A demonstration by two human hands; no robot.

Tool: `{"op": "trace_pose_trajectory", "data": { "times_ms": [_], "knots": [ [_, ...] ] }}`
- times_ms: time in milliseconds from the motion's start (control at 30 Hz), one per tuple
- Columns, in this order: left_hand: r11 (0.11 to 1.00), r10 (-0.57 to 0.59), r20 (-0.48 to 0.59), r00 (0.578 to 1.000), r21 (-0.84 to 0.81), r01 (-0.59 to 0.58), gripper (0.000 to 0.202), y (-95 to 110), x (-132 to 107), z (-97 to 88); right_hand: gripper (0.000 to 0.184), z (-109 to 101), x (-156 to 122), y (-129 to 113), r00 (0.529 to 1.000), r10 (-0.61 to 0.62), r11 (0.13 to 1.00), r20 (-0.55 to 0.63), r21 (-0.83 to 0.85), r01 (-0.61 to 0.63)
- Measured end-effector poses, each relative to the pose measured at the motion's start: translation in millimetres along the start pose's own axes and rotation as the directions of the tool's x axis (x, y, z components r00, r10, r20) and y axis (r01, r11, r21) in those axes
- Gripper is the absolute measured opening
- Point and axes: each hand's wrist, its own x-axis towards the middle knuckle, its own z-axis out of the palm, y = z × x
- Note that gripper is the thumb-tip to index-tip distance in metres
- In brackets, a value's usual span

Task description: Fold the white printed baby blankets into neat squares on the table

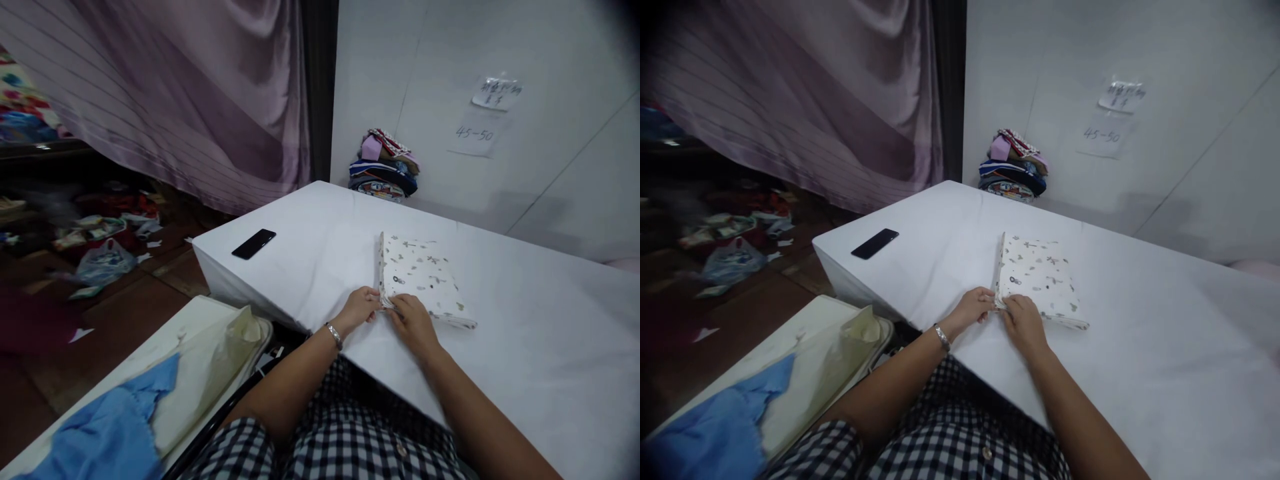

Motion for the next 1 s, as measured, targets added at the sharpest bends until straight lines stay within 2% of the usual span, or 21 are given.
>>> {"op": "trace_pose_trajectory", "data": {
  "times_ms": [200,433,667,800,900,1000],
  "knots": [
    [1.000,-0.014,-0.010,1.000,0.019,0.014,0.023,5.1,-3.8,3.1,0.019,2.5,0.7,1.9,0.983,0.136,0.981,-0.124,0.157,-0.116],
    [1.000,0.022,0.005,1.000,-0.011,-0.022,0.027,1.3,-1.6,3.2,0.025,5.4,1.2,0.6,1.000,-0.031,0.999,0.000,-0.023,0.031],
    [0.998,-0.043,-0.031,0.999,0.048,0.044,0.031,10.9,-4.8,3.9,0.025,3.0,1.3,-1.8,0.998,-0.060,0.995,0.019,-0.080,0.061],
    [0.992,-0.036,-0.073,0.997,0.115,0.044,0.033,10.1,-1.0,10.0,0.027,2.3,1.3,-7.6,0.996,-0.082,0.991,0.021,-0.103,0.084],
    [0.986,-0.035,-0.106,0.994,0.159,0.051,0.031,4.0,3.2,11.8,0.028,-5.4,-0.3,-5.8,0.994,-0.101,0.989,0.036,-0.105,0.104],
    [0.979,-0.037,-0.123,0.992,0.194,0.061,0.033,1.1,4.6,9.4,0.026,-25.0,-9.7,12.7,0.997,-0.069,0.990,0.023,-0.120,0.071]
  ]
}}
